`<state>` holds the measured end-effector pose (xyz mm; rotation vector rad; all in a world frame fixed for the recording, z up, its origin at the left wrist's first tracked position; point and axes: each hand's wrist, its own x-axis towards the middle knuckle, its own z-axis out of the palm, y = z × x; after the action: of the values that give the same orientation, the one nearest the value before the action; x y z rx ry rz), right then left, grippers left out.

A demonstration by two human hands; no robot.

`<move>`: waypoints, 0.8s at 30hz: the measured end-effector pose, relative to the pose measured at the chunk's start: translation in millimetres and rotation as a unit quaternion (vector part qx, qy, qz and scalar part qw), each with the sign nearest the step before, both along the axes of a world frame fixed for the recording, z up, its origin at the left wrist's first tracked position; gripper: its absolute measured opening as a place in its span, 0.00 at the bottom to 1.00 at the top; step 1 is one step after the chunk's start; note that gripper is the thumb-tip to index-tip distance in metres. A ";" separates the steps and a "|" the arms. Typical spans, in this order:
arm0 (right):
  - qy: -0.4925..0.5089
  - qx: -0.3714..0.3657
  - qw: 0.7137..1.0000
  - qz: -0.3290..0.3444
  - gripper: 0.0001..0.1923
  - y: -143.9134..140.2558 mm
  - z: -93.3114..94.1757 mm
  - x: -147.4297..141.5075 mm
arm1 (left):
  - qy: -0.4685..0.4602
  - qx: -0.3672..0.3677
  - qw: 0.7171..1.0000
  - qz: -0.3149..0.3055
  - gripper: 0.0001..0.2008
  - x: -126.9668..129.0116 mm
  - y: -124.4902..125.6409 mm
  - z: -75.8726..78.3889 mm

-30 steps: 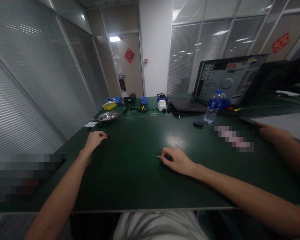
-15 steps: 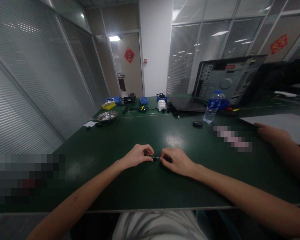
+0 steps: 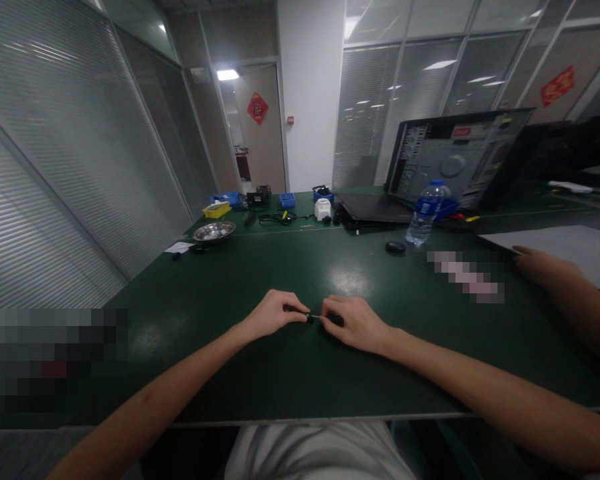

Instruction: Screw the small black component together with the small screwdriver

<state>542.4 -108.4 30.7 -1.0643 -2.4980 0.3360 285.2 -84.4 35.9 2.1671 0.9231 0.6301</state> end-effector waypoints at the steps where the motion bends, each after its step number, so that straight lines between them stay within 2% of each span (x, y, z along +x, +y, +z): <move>1: 0.004 -0.001 1.000 0.001 0.06 0.3 -0.3 -0.2 | -0.007 -0.005 1.000 0.003 0.10 0.0 0.6 -1.1; 17: -0.015 0.031 0.999 0.023 0.05 0.6 -6.6 -10.3 | -0.028 0.000 0.999 0.029 0.08 8.8 -7.0 -8.0; 24: -0.004 0.018 0.999 0.036 0.04 -0.2 -2.5 -7.5 | -0.027 -0.039 0.999 0.011 0.11 -0.7 1.5 5.1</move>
<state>534.9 -108.6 28.2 -0.9663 -2.5446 0.3064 284.5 -82.9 41.0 2.0632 0.9300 0.6488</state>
